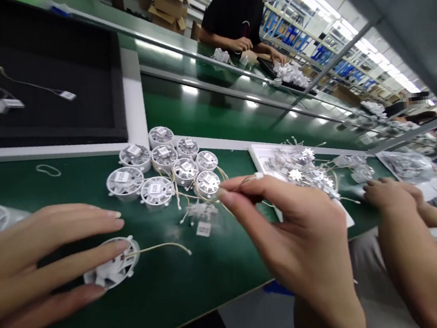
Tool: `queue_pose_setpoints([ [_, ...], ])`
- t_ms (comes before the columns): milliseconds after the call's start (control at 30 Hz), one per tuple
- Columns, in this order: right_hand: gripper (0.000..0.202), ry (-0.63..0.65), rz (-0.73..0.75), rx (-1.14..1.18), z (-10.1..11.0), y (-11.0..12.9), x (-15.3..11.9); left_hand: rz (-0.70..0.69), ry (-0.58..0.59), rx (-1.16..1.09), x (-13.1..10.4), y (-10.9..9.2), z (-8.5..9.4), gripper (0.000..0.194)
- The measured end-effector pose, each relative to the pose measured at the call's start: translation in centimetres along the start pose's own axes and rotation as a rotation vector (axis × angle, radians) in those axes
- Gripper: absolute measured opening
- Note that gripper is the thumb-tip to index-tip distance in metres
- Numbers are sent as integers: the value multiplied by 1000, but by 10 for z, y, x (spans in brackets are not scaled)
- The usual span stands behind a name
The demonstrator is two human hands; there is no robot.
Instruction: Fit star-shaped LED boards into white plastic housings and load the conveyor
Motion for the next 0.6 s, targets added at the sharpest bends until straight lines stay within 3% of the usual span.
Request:
queue_pose_setpoints([
  [133, 14, 120, -55, 269, -32, 24, -5, -101, -18, 64, 5, -10, 7, 54],
  [267, 11, 343, 3, 526, -61, 36, 2, -78, -13, -303, 14, -19, 12, 74],
  [433, 19, 294, -60, 565, -78, 29, 14, 153, 26, -625, 16, -27, 8, 74],
  [600, 25, 299, -97, 608, -85, 25, 16, 219, 99, -644, 12, -32, 5, 105],
])
Point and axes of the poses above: each hand's wrist, its own x-axis towards the middle knuckle, its own z-axis out of the back of the hand, y = z × x, the point moved 3 cm from there along x, towards the middle knuckle, and after that the axes turned 10 degrees about x, right-handed, at the moved point
